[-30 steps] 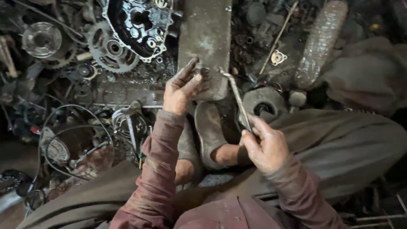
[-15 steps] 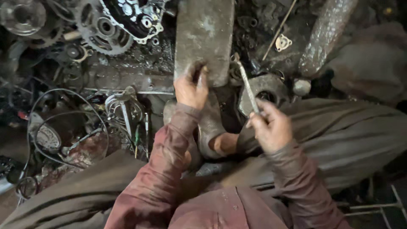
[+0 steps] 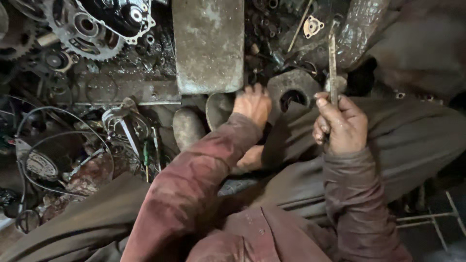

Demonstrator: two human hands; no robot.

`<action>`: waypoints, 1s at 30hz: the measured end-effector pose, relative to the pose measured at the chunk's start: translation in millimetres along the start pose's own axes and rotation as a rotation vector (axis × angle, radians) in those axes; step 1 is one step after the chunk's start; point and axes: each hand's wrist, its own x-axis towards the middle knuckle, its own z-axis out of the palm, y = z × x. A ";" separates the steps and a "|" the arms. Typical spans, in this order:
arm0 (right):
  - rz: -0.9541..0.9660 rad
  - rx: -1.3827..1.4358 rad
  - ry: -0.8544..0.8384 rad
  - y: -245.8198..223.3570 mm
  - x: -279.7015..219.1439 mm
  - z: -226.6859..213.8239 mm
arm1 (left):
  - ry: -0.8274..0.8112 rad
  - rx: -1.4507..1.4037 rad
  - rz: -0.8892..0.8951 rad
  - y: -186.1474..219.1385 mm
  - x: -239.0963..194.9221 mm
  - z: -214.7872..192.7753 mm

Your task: The person uses a wrench to repeatedly tighten and loosen a bolt on a disassembled engine block. The hands manipulate the wrench and bolt while seated on the floor in a cluttered workshop.

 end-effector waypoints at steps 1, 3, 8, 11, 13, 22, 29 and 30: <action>-0.022 -0.002 -0.009 2.9 1.6 0.9 | -0.011 0.015 0.013 0.6 7.9 10.7; -0.056 -0.007 -0.023 5.7 -0.1 -0.3 | -0.049 0.015 0.013 -2.8 21.8 30.4; -0.057 0.016 -0.021 3.3 -0.5 -6.1 | -0.193 -0.207 -0.094 -18.8 31.3 64.4; -0.031 0.033 0.007 2.1 -1.8 -6.0 | -0.072 -0.177 -0.034 -27.5 19.4 65.0; -0.076 0.055 -0.019 0.5 -4.6 -8.2 | -0.055 -0.183 -0.105 -25.1 14.3 55.1; -0.147 0.019 -0.079 -9.2 -38.6 -20.3 | 0.144 -0.363 -0.086 -22.3 -50.3 -57.0; -0.018 -0.269 -0.246 -18.1 -56.8 1.5 | 0.183 -1.672 -0.392 -83.8 -35.6 -100.8; -0.112 -0.394 -0.253 -15.4 -56.8 5.5 | 0.213 -1.680 -0.370 -92.8 -32.5 -100.1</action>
